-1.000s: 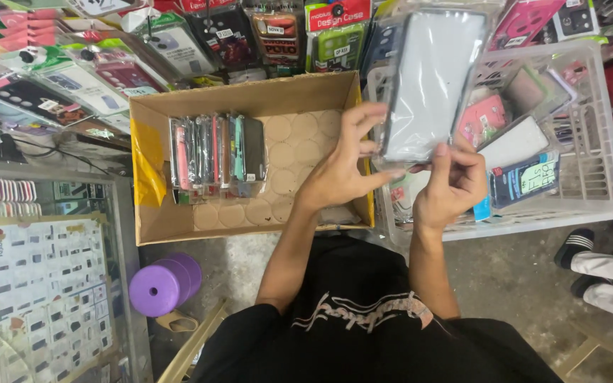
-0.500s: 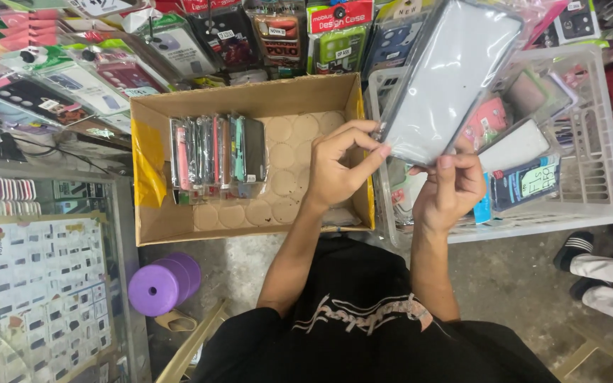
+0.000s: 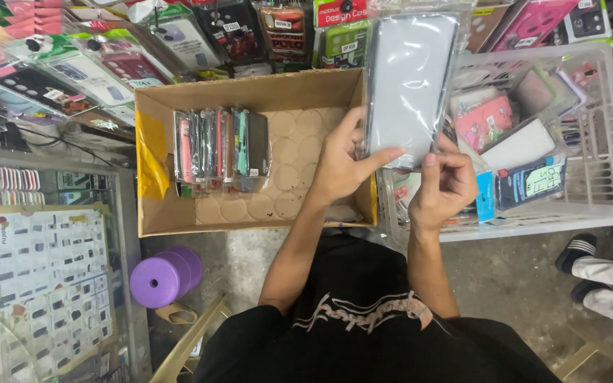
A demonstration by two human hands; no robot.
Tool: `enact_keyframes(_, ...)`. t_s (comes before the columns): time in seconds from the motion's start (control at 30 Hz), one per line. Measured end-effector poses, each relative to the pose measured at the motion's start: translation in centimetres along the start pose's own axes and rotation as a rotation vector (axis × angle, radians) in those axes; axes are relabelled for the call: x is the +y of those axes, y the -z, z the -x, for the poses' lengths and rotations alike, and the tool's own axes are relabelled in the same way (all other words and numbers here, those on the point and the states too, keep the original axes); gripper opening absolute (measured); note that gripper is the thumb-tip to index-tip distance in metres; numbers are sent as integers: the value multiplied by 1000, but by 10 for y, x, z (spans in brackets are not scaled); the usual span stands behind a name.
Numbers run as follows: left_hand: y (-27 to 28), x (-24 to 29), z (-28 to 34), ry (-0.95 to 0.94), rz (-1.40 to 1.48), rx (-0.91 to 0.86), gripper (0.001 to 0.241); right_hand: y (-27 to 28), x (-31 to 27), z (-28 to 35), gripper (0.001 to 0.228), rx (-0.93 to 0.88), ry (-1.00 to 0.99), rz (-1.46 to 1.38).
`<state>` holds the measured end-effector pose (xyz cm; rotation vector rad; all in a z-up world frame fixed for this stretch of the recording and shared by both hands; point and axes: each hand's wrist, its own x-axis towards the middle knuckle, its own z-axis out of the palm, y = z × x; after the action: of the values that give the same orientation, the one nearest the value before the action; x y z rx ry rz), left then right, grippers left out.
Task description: The person takes packaged phone cases out of a cardboard box, peels the plastic wrapping off each case, and places the unwrapped cases into a plastic basket beside the box. They repeat this cycle for several cases throughout the clip.
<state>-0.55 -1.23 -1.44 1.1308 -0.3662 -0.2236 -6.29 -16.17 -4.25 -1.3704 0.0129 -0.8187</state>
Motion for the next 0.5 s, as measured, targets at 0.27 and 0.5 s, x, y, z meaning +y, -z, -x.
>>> enact_keyframes(0.27, -3, 7, 2, -49, -94, 52, 45, -23, -35, -14, 42, -49, -75, -27)
enact_keyframes(0.5, 8, -1, -6, 14, -88, 53, 42, -3, -14, -18, 29, -140, -378, -57)
